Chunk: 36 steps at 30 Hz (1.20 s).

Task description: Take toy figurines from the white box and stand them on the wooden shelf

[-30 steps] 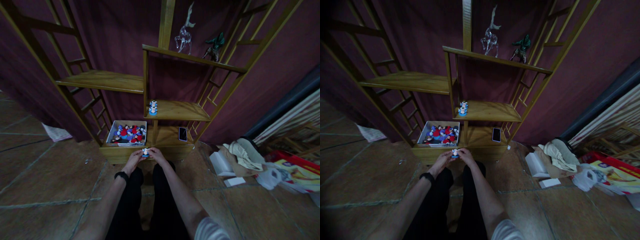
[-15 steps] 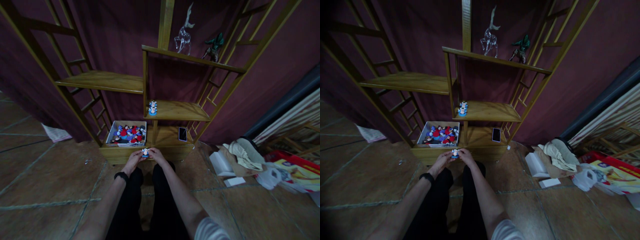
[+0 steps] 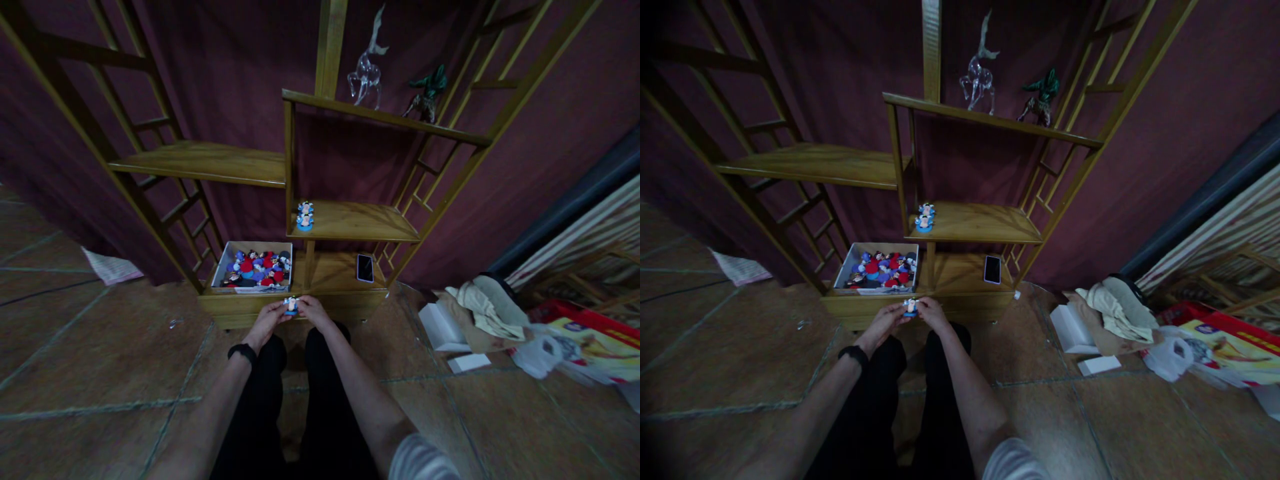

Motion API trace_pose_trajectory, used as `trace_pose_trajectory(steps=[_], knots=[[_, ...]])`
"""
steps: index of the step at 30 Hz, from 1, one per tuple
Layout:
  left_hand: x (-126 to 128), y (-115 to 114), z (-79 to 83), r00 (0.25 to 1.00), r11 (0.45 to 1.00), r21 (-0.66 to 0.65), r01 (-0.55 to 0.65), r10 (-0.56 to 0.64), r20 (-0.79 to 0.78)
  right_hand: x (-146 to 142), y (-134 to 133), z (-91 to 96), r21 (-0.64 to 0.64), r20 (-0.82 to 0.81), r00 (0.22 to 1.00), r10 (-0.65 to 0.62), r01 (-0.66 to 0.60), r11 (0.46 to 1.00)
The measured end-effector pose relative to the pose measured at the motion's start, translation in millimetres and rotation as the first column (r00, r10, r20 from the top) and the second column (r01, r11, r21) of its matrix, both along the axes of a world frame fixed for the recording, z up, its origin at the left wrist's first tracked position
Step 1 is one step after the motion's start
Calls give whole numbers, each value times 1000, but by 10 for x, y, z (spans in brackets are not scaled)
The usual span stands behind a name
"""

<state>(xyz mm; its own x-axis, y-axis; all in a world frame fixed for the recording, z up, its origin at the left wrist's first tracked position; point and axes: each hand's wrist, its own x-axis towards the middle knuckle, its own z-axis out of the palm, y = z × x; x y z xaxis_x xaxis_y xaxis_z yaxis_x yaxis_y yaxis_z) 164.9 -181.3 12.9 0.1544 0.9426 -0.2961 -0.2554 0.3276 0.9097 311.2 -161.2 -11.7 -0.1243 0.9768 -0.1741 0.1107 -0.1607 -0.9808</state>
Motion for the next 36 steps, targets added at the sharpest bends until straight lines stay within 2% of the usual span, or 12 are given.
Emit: trace_pose_trajectory(steps=[5,9,15,22,28,36], knots=[[-1,-2,17,999,999,-6,-36,36,-11,-3,-10,10,44,-30,997,67,-66,997],[-3,-6,15,999,1000,13,13,-12,-33,-6,-11,-11,95,-32,996,78,-75,993],[-1,4,-10,1000,1000,12,13,-13,-20,-2,-3,-36,28,8,1000,-5,5,1000],[-17,22,-38,999,999,-14,-33,33,3,2,-2,-23,46,-16,998,65,-64,997],[-25,30,-62,999,999,9,33,-32,-23,-6,4,-60,95,-5,998,67,-66,993],[-30,60,-117,1000,1000,-8,-1,1,3,8,20,-62,61,42,996,76,-78,995]])
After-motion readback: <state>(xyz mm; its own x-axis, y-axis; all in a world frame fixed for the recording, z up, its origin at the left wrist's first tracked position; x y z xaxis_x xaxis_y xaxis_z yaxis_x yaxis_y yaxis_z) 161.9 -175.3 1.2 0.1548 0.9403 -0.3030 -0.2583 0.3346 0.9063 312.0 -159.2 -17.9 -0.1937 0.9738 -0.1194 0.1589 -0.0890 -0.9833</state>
